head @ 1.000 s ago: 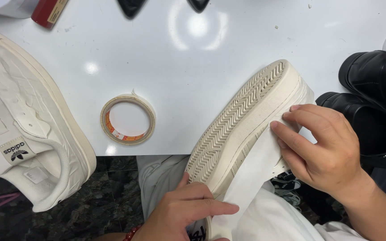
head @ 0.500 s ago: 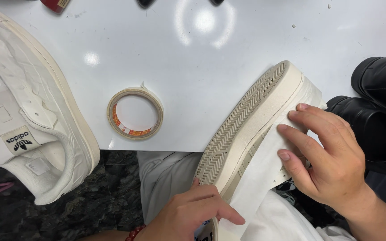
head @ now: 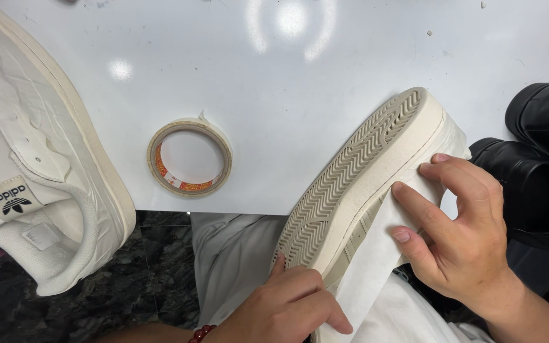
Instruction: Applying masking tape to white sneakers to prepare for painting or repair.
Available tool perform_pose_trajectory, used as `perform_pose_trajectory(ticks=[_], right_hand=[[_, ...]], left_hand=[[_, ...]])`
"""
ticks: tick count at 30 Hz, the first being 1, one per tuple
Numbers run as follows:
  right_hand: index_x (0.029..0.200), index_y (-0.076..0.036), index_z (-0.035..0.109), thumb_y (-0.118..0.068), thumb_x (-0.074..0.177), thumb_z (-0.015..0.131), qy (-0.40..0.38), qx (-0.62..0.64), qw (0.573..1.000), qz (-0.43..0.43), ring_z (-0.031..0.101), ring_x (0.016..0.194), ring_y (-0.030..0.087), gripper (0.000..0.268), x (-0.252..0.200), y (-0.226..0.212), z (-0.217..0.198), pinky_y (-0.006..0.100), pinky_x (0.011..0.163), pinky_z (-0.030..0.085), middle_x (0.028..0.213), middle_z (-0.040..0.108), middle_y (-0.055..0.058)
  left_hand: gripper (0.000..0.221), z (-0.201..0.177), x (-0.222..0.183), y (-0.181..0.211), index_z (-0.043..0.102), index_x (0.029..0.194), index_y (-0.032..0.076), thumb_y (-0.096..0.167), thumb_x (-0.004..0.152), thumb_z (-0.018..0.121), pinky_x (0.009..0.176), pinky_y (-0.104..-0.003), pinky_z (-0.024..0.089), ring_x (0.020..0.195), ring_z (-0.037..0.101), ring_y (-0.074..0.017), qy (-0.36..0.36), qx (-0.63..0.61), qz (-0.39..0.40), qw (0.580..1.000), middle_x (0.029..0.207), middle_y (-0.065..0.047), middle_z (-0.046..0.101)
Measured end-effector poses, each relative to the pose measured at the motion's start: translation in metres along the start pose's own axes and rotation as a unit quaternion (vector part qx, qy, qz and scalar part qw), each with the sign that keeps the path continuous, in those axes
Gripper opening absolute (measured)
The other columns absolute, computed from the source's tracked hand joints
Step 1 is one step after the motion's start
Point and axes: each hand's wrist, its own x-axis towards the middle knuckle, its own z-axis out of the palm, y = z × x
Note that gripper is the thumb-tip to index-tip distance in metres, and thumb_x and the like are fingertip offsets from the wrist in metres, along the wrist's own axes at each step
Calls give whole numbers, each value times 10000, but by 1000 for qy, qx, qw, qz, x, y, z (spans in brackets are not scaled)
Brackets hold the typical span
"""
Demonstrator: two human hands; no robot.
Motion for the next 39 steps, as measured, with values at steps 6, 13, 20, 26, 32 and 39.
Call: perform_pose_trajectory(ticks=[6, 13, 20, 26, 32, 39], right_hand=[[1100, -54, 742, -378, 869, 692, -4, 7, 1000, -4, 518, 1256, 371, 401, -2, 1, -1, 478, 1063, 450, 1227, 561, 199], [1061, -62, 744, -364, 836, 734, -15, 14, 1000, 5, 533, 1268, 412, 376, -3, -2, -3, 511, 1081, 471, 1241, 561, 222], [1072, -45, 742, -327, 810, 756, -17, 1, 1000, 4, 538, 1262, 418, 385, -5, 0, -1, 511, 1072, 490, 1229, 563, 239], [1068, -24, 736, -347, 776, 764, -28, -8, 1000, 1, 540, 1246, 395, 437, 1, 1, -5, 491, 1040, 492, 1214, 571, 222], [1067, -30, 726, -321, 821, 742, -31, -10, 999, -4, 535, 1253, 411, 382, 2, -5, -6, 498, 1051, 480, 1225, 566, 229], [1095, -58, 734, -288, 867, 695, -57, 20, 998, 29, 487, 1316, 416, 327, 0, -10, -5, 500, 1105, 437, 1311, 504, 233]], left_hand=[[228, 3, -1, -4, 705, 903, 101, 176, 1038, 536, 1230, -666, 320, 908, 640, -219, 21, 37, 45, 998, 885, -45, 524], [325, 0, 3, 1, 701, 835, 64, 274, 1038, 558, 1099, -830, 220, 854, 658, -222, -17, 22, -13, 1000, 843, -60, 537], [345, 5, 7, 1, 693, 809, 108, 344, 1032, 577, 1109, -835, 288, 844, 661, -183, -19, 47, -4, 999, 771, -39, 496], [338, 5, 6, 0, 701, 827, 105, 334, 1042, 577, 1064, -845, 251, 899, 667, -188, -28, 45, -7, 999, 802, -40, 511], [372, 0, 6, 1, 712, 823, 78, 309, 1055, 535, 1124, -823, 159, 733, 647, -185, -47, -14, -77, 996, 789, -41, 542], [369, -1, 0, -4, 686, 838, 104, 371, 1058, 559, 1215, -548, 364, 753, 641, -177, -16, -61, -47, 997, 746, -19, 560]])
